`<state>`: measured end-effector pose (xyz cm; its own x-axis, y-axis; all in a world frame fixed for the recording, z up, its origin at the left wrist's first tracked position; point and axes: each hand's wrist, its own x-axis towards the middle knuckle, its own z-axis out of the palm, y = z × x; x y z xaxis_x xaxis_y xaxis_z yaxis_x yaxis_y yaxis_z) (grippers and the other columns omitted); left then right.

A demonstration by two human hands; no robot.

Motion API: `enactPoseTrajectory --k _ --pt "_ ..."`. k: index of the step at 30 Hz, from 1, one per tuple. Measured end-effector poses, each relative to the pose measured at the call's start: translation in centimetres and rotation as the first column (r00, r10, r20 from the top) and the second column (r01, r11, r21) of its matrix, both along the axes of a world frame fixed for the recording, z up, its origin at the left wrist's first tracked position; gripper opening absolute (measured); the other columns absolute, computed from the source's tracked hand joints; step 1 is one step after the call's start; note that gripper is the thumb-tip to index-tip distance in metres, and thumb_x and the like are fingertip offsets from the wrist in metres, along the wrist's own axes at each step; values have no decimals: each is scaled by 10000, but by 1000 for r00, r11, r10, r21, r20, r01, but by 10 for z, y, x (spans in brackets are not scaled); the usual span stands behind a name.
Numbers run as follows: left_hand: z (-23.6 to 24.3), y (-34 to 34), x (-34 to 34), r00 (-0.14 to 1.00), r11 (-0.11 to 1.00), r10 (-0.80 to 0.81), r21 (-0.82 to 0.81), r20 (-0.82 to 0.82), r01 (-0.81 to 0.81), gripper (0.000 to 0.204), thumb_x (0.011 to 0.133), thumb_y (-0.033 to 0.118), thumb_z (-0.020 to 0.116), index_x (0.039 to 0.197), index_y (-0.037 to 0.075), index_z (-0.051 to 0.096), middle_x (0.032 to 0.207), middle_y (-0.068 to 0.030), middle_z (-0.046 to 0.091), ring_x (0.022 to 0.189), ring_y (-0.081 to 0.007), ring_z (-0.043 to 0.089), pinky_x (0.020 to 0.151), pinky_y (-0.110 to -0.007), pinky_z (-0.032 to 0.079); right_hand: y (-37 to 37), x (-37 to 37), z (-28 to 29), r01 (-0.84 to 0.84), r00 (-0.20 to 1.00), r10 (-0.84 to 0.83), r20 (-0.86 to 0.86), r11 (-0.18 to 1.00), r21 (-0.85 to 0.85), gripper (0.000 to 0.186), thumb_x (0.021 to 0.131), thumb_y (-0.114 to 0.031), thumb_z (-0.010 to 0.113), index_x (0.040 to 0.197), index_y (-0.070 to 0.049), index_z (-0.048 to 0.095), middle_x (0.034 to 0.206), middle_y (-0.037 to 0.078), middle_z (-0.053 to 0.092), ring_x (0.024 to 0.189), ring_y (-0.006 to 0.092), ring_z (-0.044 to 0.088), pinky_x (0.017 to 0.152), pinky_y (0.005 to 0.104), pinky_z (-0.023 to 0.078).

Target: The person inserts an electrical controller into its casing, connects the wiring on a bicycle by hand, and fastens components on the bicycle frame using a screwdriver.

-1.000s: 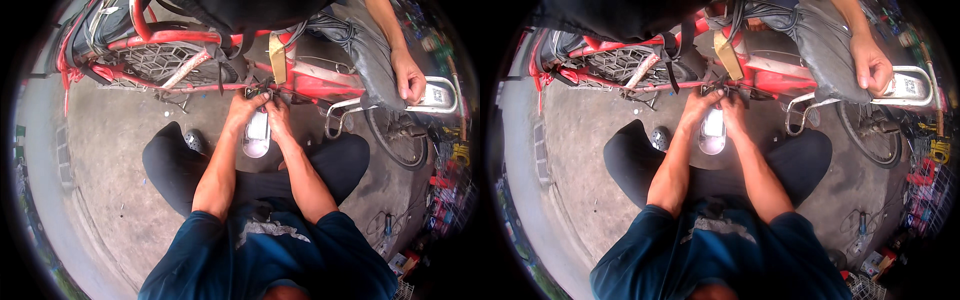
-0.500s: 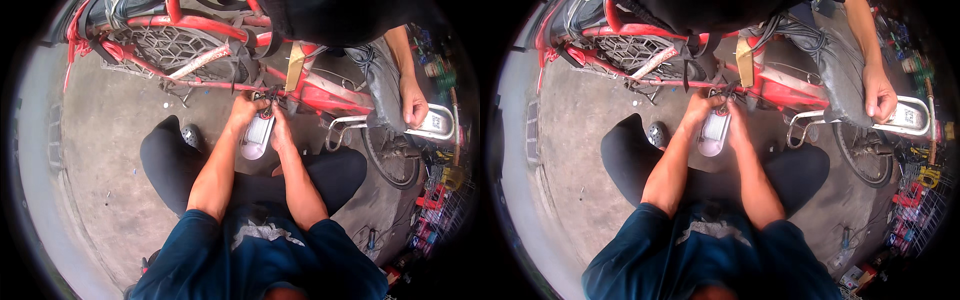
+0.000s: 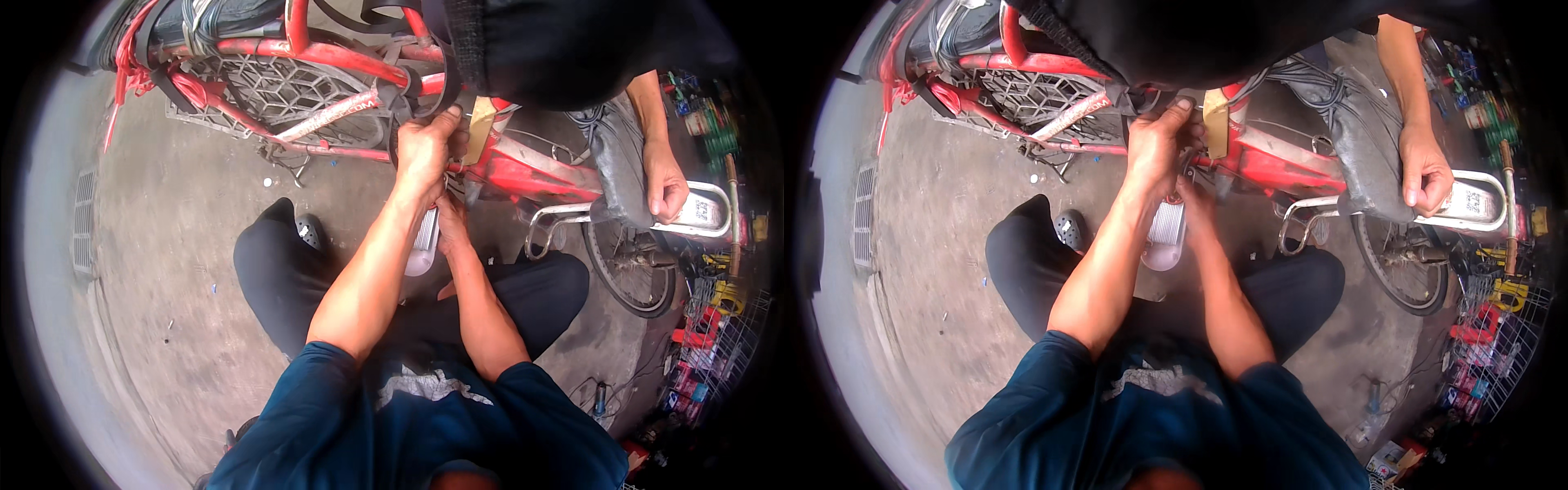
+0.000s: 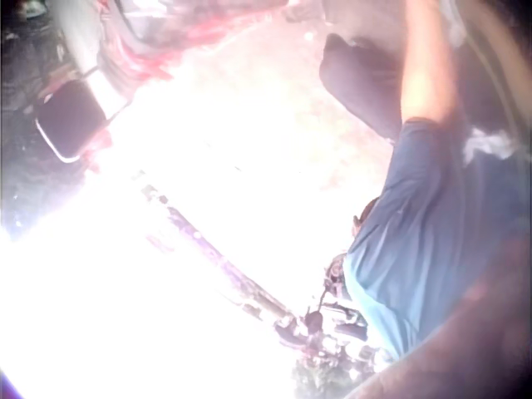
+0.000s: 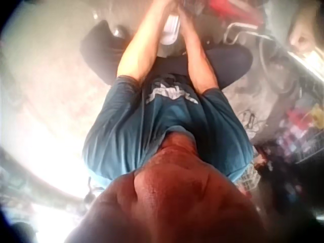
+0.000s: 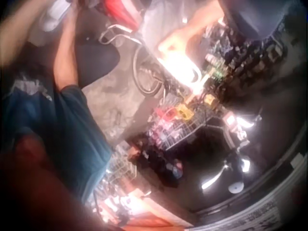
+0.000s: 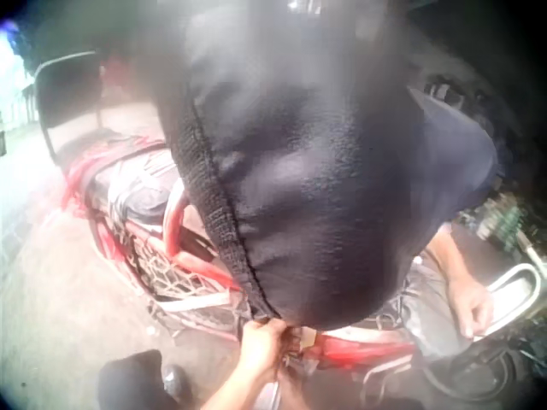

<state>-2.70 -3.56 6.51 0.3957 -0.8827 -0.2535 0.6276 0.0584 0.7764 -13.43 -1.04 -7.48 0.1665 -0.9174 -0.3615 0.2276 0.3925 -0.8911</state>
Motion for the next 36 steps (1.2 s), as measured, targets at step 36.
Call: enactPoseTrajectory --k 36 --pt "-3 -9 -1 974 984 -128 -102 187 149 150 921 146 549 857 13 574 682 -51 561 571 -151 547 533 -269 427 3 5 -10 -59 998 59 11 998 -35 451 847 -363 700 1103 -1 612 986 56 638 907 147 559 822 307 436"
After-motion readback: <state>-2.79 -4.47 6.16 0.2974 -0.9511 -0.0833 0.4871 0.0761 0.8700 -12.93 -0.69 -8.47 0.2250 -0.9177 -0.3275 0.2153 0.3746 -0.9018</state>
